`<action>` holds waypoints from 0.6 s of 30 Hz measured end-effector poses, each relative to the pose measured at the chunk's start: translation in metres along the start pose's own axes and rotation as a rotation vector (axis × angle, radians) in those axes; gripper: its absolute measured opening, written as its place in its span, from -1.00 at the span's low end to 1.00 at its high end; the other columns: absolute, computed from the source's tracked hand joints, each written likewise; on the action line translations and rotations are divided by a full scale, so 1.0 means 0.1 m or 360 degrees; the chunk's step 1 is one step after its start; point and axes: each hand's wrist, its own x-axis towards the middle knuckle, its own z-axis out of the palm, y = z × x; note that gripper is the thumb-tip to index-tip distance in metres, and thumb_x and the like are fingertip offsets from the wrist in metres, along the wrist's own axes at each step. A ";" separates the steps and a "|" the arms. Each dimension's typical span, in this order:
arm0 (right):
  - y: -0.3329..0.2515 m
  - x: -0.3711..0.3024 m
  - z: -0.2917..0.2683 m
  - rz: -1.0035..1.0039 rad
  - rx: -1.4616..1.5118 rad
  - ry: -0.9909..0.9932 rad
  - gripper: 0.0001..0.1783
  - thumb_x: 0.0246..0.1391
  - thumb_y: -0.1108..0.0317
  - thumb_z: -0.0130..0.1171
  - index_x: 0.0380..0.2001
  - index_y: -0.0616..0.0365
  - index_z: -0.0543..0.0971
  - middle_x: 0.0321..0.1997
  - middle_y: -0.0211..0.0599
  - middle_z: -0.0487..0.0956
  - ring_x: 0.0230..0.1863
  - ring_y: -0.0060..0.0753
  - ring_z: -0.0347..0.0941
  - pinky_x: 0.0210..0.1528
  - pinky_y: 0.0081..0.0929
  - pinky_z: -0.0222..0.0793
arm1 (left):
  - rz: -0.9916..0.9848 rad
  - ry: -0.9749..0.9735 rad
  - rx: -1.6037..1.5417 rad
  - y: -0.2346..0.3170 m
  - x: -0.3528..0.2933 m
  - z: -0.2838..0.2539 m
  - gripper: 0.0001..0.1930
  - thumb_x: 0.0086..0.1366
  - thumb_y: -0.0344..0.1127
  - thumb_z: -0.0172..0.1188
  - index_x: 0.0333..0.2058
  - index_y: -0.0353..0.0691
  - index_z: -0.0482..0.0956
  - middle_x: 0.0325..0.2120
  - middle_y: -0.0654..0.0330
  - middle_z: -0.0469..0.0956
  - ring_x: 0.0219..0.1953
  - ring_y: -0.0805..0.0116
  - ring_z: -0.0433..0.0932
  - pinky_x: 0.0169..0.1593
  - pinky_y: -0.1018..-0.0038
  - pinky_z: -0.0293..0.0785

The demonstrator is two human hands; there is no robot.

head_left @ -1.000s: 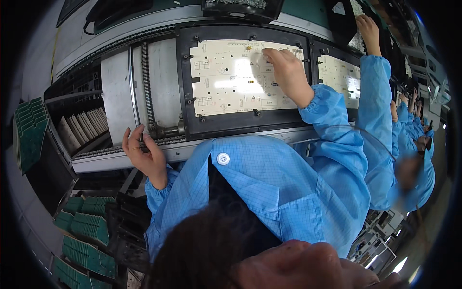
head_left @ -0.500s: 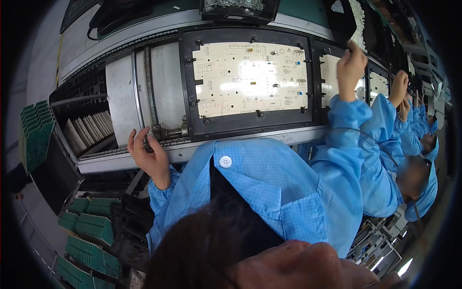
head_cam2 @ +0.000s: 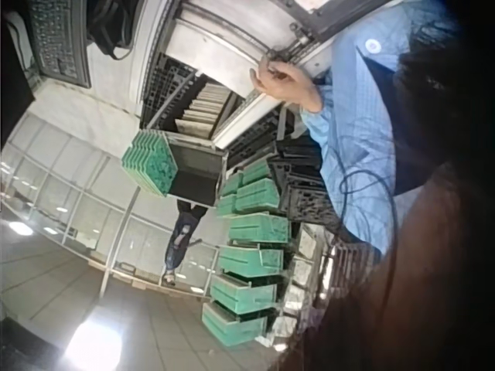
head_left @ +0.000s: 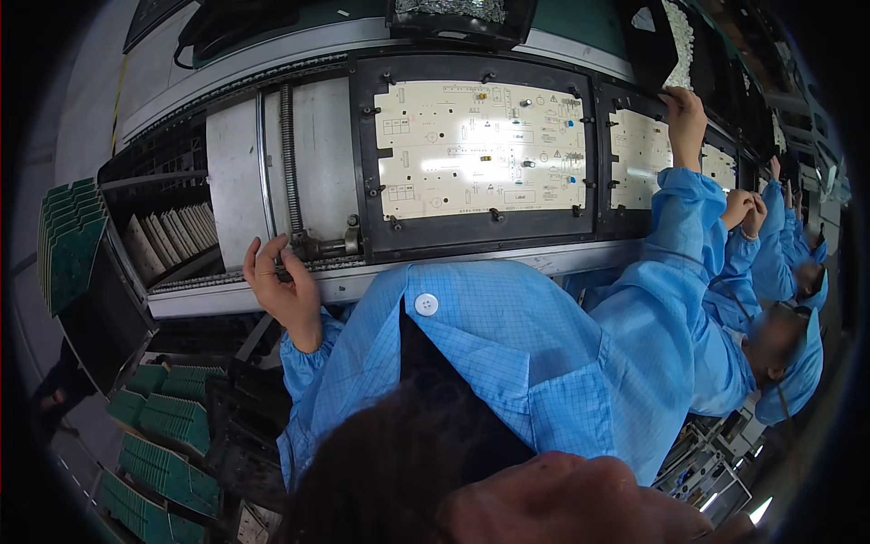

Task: Manually placing electronic components onto circuit boards at an assembly station.

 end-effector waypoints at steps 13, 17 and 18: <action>-0.09 0.04 0.01 0.0006 0.0209 -0.0036 -0.77 -0.04 0.54 0.30 -0.24 0.21 0.59 -0.29 -0.17 0.56 -0.24 -0.16 0.54 -0.19 -0.36 0.46 | 0.0075 -0.0007 0.0048 -0.06 0.05 0.01 -0.81 0.22 -0.56 0.07 -0.22 -0.30 0.61 -0.28 0.12 0.62 0.12 -0.06 0.36 0.08 0.20 0.35; -0.14 0.03 0.00 -0.0076 0.0148 0.0001 -0.77 -0.02 0.53 0.32 -0.25 0.22 0.56 -0.31 -0.16 0.54 -0.36 -0.27 0.53 -0.29 -0.46 0.44 | 0.0073 -0.0021 -0.0033 -0.05 0.04 0.00 -0.80 0.21 -0.55 0.07 -0.22 -0.29 0.61 -0.32 0.13 0.62 0.12 -0.06 0.36 0.11 0.19 0.33; -0.16 0.05 0.02 -0.0104 0.0122 0.0015 -0.78 -0.02 0.54 0.31 -0.25 0.20 0.56 -0.32 -0.15 0.54 -0.37 -0.24 0.53 -0.29 -0.45 0.43 | 0.0057 -0.0003 0.0016 -0.04 0.03 -0.02 -0.80 0.22 -0.55 0.07 -0.21 -0.29 0.61 -0.36 0.12 0.61 0.12 -0.06 0.36 0.12 0.19 0.31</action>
